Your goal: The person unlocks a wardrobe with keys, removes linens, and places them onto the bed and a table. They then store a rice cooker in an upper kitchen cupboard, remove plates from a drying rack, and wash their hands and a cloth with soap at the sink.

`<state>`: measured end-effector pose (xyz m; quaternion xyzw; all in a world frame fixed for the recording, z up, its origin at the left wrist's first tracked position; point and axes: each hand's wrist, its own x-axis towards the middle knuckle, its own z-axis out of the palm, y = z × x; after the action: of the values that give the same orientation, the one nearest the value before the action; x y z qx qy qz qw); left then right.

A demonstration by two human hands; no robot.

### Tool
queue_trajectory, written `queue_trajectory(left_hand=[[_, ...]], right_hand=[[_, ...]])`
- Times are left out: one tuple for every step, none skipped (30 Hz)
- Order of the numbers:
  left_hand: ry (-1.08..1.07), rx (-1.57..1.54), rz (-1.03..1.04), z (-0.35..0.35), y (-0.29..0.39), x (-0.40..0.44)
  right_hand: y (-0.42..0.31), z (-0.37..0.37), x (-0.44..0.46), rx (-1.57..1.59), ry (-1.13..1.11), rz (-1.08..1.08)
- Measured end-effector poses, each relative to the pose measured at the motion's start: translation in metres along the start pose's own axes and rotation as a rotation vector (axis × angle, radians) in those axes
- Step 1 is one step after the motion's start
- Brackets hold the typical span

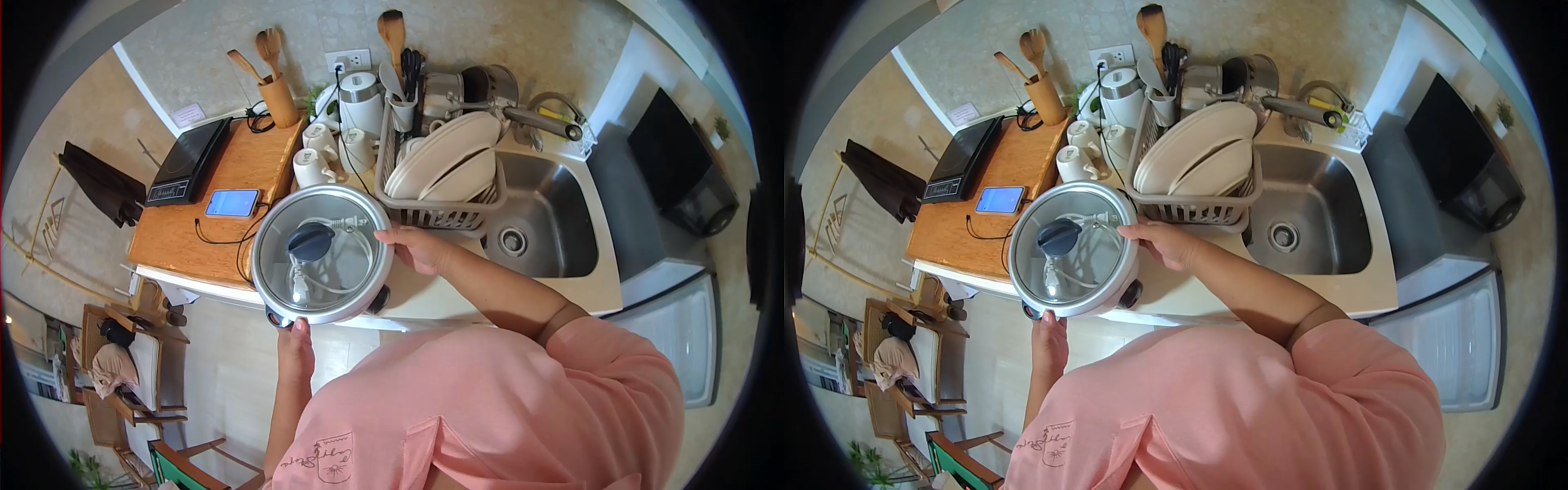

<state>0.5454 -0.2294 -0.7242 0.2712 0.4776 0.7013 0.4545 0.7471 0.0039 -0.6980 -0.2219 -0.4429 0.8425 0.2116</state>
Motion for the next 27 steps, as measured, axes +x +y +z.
queue_trajectory(left_hand=[[0.001, 0.005, 0.003, 0.006, 0.005, 0.000], [0.003, 0.011, 0.007, 0.007, 0.008, -0.001], [-0.001, 0.016, -0.002, -0.001, 0.004, -0.001], [-0.031, 0.001, -0.029, -0.012, -0.004, 0.001], [-0.062, -0.014, -0.058, -0.019, -0.008, 0.001], [-0.037, -0.026, -0.105, -0.022, -0.008, 0.000], [-0.045, -0.025, -0.114, -0.019, -0.007, 0.000], [0.002, -0.035, -0.132, -0.011, -0.003, 0.001], [0.052, -0.043, -0.149, -0.002, 0.001, 0.001], [0.075, -0.042, -0.141, 0.005, 0.005, 0.001], [0.074, -0.037, -0.142, 0.007, 0.007, 0.001], [0.082, -0.050, -0.154, 0.007, 0.010, 0.002], [0.089, -0.064, -0.164, 0.007, 0.012, 0.004], [0.101, -0.052, -0.160, 0.007, 0.013, 0.005], [0.098, -0.055, -0.156, 0.004, 0.013, 0.007], [0.092, -0.051, -0.160, 0.002, 0.012, 0.010], [0.088, -0.047, -0.165, 0.000, 0.011, 0.011], [0.086, -0.050, -0.163, 0.000, 0.011, 0.012], [0.095, -0.045, -0.164, 0.000, 0.013, 0.013], [0.103, -0.039, -0.164, 0.001, 0.014, 0.013], [0.100, -0.040, -0.161, 0.001, 0.015, 0.013], [0.092, -0.034, -0.167, 0.000, 0.016, 0.013], [0.083, -0.028, -0.173, 0.000, 0.017, 0.013], [0.081, -0.029, -0.171, 0.000, 0.017, 0.013], [0.078, -0.024, -0.168, 0.000, 0.016, 0.013], [0.076, -0.020, -0.163, -0.001, 0.016, 0.013], [0.075, -0.020, -0.159, -0.001, 0.016, 0.013]], right_hand=[[-0.003, 0.000, 0.000, -0.170, 0.039, 0.043], [-0.007, 0.008, -0.004, -0.339, 0.075, 0.088], [-0.011, 0.017, -0.014, -0.330, 0.081, 0.090], [-0.030, 0.040, -0.033, -0.860, 0.252, -0.100], [-0.042, 0.055, -0.046, -1.388, 0.423, -0.296], [-0.045, 0.064, -0.047, -1.383, 0.431, -0.289], [-0.048, 0.075, -0.039, -1.379, 0.379, -0.541], [-0.049, 0.084, -0.030, -1.364, 0.320, -0.791], [-0.044, 0.090, -0.017, -1.364, 0.327, -0.784], [-0.036, 0.095, 0.001, -1.399, 0.281, -0.868], [-0.033, 0.099, 0.013, -1.431, 0.232, -0.959], [-0.032, 0.099, 0.022, -1.428, 0.234, -0.965], [-0.036, 0.101, 0.029, -1.418, 0.122, -0.804], [-0.040, 0.102, 0.033, -1.402, 0.013, -0.642], [-0.042, 0.102, 0.034, -1.407, 0.014, -0.646], [-0.046, 0.102, 0.033, -1.397, 0.001, -0.591], [-0.049, 0.103, 0.032, -1.385, -0.010, -0.535], [-0.052, 0.102, 0.032, -1.389, -0.010, -0.536], [-0.054, 0.100, 0.034, -1.405, -0.042, -0.540], [-0.057, 0.098, 0.036, -1.421, -0.075, -0.545], [-0.058, 0.096, 0.038, -1.423, -0.073, -0.548], [-0.059, 0.094, 0.040, -1.399, -0.125, -0.536], [-0.059, 0.091, 0.042, -1.374, -0.176, -0.524], [-0.059, 0.089, 0.045, -1.376, -0.175, -0.527], [-0.059, 0.089, 0.046, -1.374, -0.210, -0.564], [-0.060, 0.089, 0.047, -1.372, -0.246, -0.603], [-0.061, 0.088, 0.048, -1.375, -0.247, -0.607]])
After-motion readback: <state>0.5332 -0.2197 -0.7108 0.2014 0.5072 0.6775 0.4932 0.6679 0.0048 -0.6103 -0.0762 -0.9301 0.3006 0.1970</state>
